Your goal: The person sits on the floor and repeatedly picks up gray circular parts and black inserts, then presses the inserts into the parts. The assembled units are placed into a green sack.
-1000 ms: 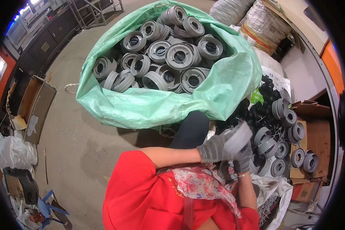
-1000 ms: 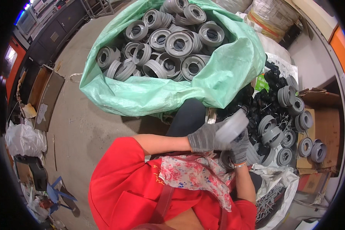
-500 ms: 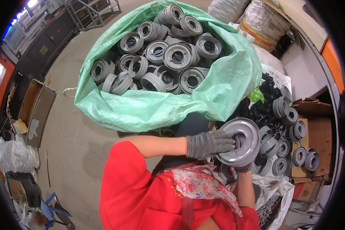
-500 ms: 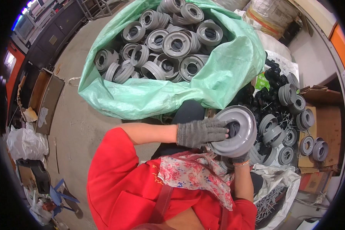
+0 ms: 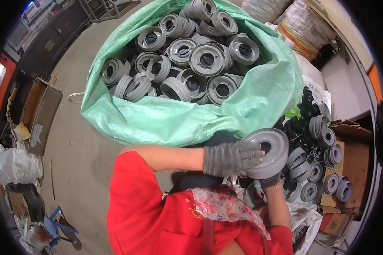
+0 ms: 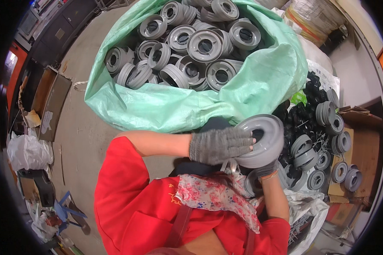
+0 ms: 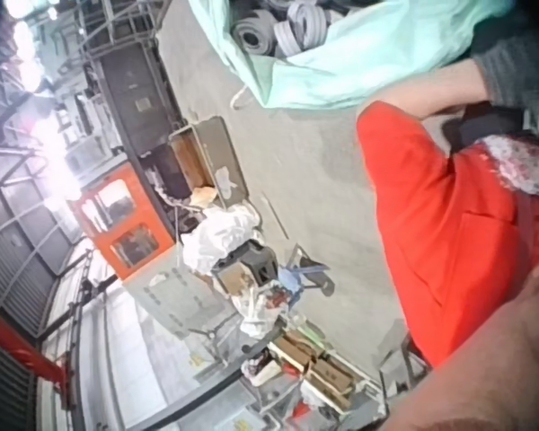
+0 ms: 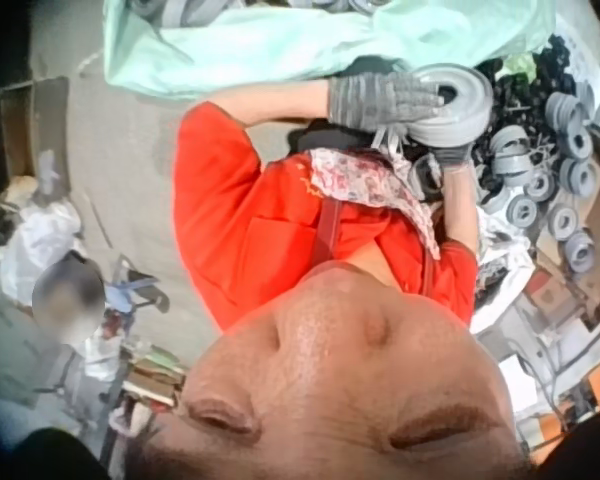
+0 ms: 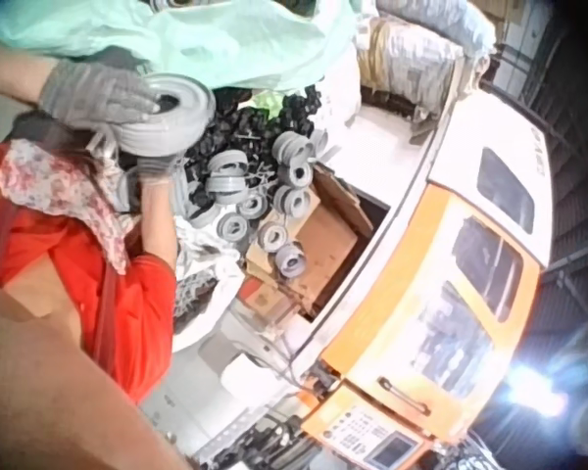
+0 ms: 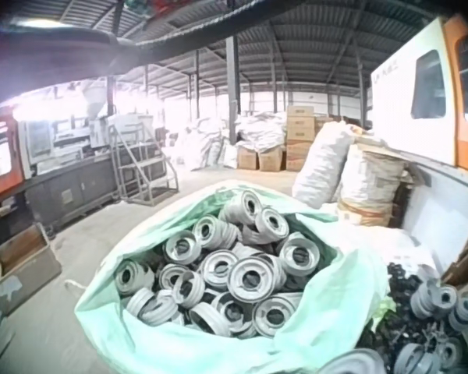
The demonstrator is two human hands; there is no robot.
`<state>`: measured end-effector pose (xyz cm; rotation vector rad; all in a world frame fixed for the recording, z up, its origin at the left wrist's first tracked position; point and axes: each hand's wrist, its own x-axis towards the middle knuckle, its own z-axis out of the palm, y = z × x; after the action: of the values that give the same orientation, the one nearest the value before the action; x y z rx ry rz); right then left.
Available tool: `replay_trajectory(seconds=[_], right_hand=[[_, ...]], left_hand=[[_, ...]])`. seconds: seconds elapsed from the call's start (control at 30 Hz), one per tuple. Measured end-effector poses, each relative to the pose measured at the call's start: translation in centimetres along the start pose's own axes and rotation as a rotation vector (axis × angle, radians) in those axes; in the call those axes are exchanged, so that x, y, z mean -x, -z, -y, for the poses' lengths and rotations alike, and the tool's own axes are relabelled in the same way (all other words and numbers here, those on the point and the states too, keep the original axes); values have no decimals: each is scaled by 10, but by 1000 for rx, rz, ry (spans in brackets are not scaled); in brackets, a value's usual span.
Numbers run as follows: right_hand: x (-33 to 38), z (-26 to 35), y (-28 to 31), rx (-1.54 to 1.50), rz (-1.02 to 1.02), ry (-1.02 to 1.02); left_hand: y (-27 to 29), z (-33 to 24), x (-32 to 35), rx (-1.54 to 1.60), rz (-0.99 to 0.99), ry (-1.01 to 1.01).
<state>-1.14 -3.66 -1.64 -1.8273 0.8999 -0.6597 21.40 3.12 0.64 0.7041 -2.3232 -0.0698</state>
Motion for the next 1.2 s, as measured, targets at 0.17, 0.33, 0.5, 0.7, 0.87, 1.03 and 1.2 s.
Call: replay_trajectory(seconds=[0.17, 0.33, 0.5, 0.7, 0.87, 1.03, 1.2], right_hand=[[-62, -11, 33, -1111, -102, -278], [-162, 84, 42, -1370, 156, -142], [-157, 58, 19, -807, 79, -180], [-98, 1, -1, -714, 73, -546], [-76, -13, 22, -706, -48, -471], [-71, 24, 21, -528, -116, -359], [-60, 79, -18, -45, -144, 311]], left_hand=[[49, 109, 40, -72, -501, 620], [69, 275, 211, 34, -1099, 1865], [61, 343, 263, 701, -1479, 1830], [22, 406, 361, 1042, -1582, 1636], [37, 407, 387, 958, -1564, 1389], [91, 354, 288, -403, -595, 2034], [172, 222, 137, -884, -575, 1638]])
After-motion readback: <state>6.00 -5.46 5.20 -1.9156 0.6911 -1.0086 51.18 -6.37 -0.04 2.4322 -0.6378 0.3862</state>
